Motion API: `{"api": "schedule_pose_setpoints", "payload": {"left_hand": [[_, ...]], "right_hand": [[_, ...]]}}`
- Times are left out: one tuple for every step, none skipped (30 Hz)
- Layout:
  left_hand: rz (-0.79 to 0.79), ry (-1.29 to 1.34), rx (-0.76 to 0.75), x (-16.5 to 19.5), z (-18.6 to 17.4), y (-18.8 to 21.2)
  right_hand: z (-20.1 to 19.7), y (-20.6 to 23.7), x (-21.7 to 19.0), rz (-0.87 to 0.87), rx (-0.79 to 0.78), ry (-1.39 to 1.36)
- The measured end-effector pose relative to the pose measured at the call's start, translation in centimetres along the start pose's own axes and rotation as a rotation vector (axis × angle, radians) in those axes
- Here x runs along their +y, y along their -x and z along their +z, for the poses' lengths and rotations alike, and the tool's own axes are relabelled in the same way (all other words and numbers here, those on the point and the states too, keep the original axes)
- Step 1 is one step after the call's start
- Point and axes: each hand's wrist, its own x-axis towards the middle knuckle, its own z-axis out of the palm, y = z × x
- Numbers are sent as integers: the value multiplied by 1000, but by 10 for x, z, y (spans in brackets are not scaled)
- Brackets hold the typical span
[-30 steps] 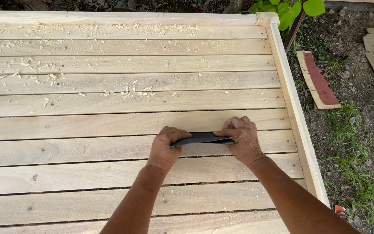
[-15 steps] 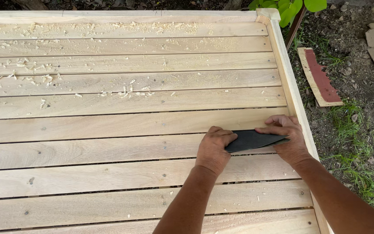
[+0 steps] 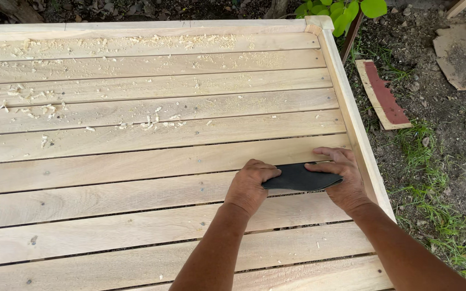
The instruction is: The person sands the slatted wooden surface of a large frame structure by hand, rubbing a sheet of sandpaper back and forth across the planks. They work progressively along the surface from one end to the other, briefly flexing the sandpaper in both hands before resuming sanding.
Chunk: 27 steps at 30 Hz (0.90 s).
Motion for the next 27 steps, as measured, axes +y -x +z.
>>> {"api": "schedule_pose_setpoints", "payload": {"left_hand": [[-2,26,4,-5,-1,2],[-3,19,5,-9,-4,5],[-6,11,5,-15,-6,8],[-6,7,6,-19,-9,11],[-13,-4,-6,-25,-13,15],[-20,-14,-19,-30,-18,19],[-27,-23,-32,-36,-23,23],[-39,-4,-22,-42,-30,27],[-51,13,-12,-47,-37,30],[-64,29,-3,-52,-43,33],[-117,71,-20,-56,-49,36],[-169,113,-35,-59,-55,37],[-222,151,-50,-61,-59,39],[-231,143,-55,-62,-62,40],[-240,143,-61,-61,-63,41],[-251,141,-65,-60,-64,42],[-217,146,-28,-59,-64,43],[-181,150,5,-58,-64,43],[-146,155,37,-56,-63,43],[-166,184,44,-55,-64,43],[-191,212,49,-56,-65,43],[-218,235,53,-57,-68,43],[-172,223,75,-59,-72,43],[-123,205,99,-62,-77,44],[-76,192,121,-65,-83,46],[-103,161,113,-69,-88,49],[-134,135,102,-75,-93,55]], "right_hand": [[3,1,-3,8,-2,5],[6,2,-6,4,-11,-5],[10,3,-9,0,-22,-18],[14,5,-14,-3,-33,-26],[19,6,-20,-16,-29,-35],[24,7,-26,-29,-26,-44],[29,7,-34,-41,-24,-52],[35,8,-43,-38,-21,-68],[42,8,-52,-36,-17,-85],[49,8,-62,-32,-15,-104],[55,7,-71,-8,3,-109],[60,7,-79,15,22,-115],[63,8,-86,37,41,-125],[65,8,-91,75,25,-140],[66,10,-95,114,6,-149],[64,11,-97,150,-14,-160],[62,13,-99,137,-25,-152],[60,15,-100,128,-32,-143],[57,17,-100,120,-41,-134],[55,17,-102,124,2,-152],[55,17,-104,131,41,-172],[55,15,-106,138,80,-198],[57,13,-110,163,61,-206],[60,10,-114,186,46,-218],[65,6,-118,210,27,-226],[69,3,-122,197,6,-200],[73,2,-125,185,-21,-171]]}}
